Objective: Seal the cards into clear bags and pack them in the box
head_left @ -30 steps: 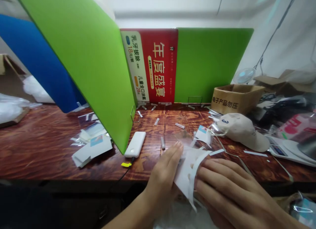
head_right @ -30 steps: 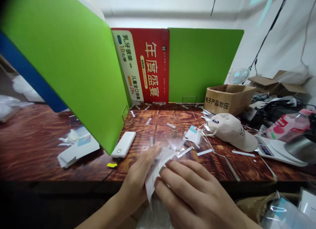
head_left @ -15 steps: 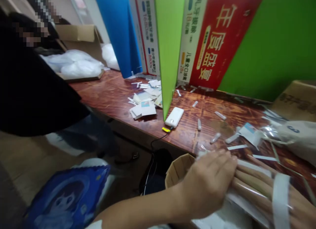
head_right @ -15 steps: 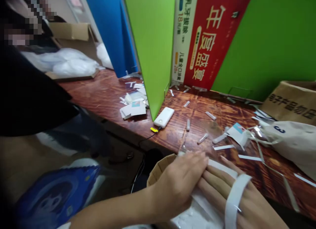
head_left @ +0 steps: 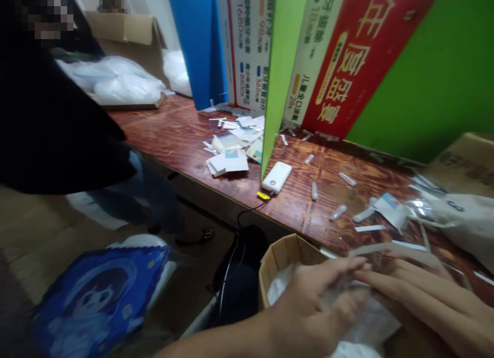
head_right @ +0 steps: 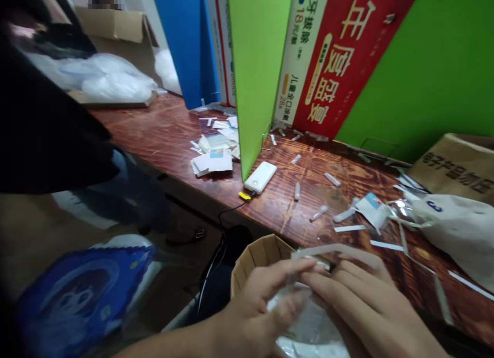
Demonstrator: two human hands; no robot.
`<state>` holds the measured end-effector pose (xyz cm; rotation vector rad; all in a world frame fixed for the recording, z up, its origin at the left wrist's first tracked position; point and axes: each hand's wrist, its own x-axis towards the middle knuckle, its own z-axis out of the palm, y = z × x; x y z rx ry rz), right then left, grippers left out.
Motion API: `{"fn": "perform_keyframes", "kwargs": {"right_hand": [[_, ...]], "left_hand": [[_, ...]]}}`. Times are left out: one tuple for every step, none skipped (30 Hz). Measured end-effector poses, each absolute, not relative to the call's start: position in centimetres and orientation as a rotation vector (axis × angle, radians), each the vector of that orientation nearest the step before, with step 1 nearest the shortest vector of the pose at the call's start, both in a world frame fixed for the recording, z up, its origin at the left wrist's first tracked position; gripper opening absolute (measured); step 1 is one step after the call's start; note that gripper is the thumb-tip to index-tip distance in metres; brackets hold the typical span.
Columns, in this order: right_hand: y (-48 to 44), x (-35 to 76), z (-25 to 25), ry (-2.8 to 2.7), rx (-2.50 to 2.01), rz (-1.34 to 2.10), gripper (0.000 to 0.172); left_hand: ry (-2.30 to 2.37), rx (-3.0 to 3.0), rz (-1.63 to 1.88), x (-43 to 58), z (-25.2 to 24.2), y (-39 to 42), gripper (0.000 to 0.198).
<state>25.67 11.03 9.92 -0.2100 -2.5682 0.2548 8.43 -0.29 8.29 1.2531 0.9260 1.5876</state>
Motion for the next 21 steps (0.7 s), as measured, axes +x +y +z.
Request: {"fn": "perform_keyframes", "kwargs": {"right_hand": [[10.7, 25.2, 10.9, -2.584, -0.188, 0.219, 0.031], [10.4, 24.6, 11.8, -2.589, -0.184, 0.163, 0.029], [10.2, 24.0, 12.5, -2.582, -0.206, 0.091, 0.028], [10.0, 23.4, 13.1, -2.56, -0.257, 0.016, 0.027], [9.8, 22.9, 13.5, -2.525, -0.325, -0.051, 0.027], [9.8, 22.5, 13.8, -2.498, -0.379, -0.1, 0.026], [9.7, 22.1, 13.9, -2.487, -0.4, -0.133, 0.024], [9.7, 21.8, 13.9, -2.493, -0.391, -0.156, 0.022], [9.7, 21.6, 13.8, -2.51, -0.353, -0.182, 0.021], [9.7, 21.4, 13.7, -2.526, -0.303, -0.221, 0.022], [9.6, 21.3, 13.6, -2.542, -0.255, -0.274, 0.023], [9.5, 21.1, 13.5, -2.554, -0.218, -0.331, 0.024], [9.5, 20.9, 13.6, -2.558, -0.19, -0.385, 0.025], [9.6, 20.8, 13.7, -2.559, -0.175, -0.416, 0.025], [9.8, 20.8, 14.0, -2.556, -0.178, -0.424, 0.024], [10.2, 20.9, 14.4, -2.54, -0.209, -0.413, 0.024], [10.8, 21.2, 15.0, -2.501, -0.268, -0.394, 0.024], [11.4, 21.8, 15.5, -2.431, -0.353, -0.377, 0.023], [12.1, 22.5, 15.9, -2.338, -0.462, -0.376, 0.022], [12.7, 23.4, 16.1, -2.241, -0.577, -0.383, 0.02], [13.1, 24.5, 15.9, -2.169, -0.678, -0.373, 0.018]], "left_hand": [[0.967, 1.23, 1.587, 8.3, 8.1, -0.4, 0.04], [1.009, 1.212, 1.572, 8.1, 8.0, -0.4, 0.039], [1.057, 1.201, 1.558, 7.9, 8.0, -0.4, 0.039], [1.107, 1.193, 1.546, 7.8, 7.9, -0.4, 0.04], [1.161, 1.18, 1.53, 7.7, 8.0, -0.3, 0.041], [1.21, 1.178, 1.502, 7.7, 8.1, -0.2, 0.043], [1.25, 1.192, 1.467, 7.6, 8.2, -0.1, 0.043], [1.283, 1.225, 1.43, 7.6, 8.3, 0.0, 0.043], [1.309, 1.269, 1.398, 7.6, 8.5, 0.1, 0.043], [1.33, 1.316, 1.371, 7.6, 8.7, 0.2, 0.041], [1.351, 1.362, 1.351, 7.7, 8.8, 0.3, 0.04], [1.367, 1.402, 1.337, 7.7, 8.9, 0.4, 0.039], [1.38, 1.435, 1.326, 7.7, 8.9, 0.5, 0.037], [1.384, 1.463, 1.313, 7.8, 8.8, 0.5, 0.036], [1.378, 1.488, 1.303, 7.9, 8.7, 0.4, 0.036], [1.372, 1.506, 1.299, 7.9, 8.5, 0.2, 0.037], [1.375, 1.5, 1.293, 7.9, 8.3, 0.0, 0.038], [1.383, 1.455, 1.29, 7.8, 8.0, -0.3, 0.038], [1.395, 1.362, 1.303, 7.6, 7.9, -0.6, 0.038], [1.397, 1.227, 1.339, 7.3, 7.8, -0.9, 0.038], [1.388, 1.061, 1.393, 6.9, 7.8, -1.1, 0.037]]}}
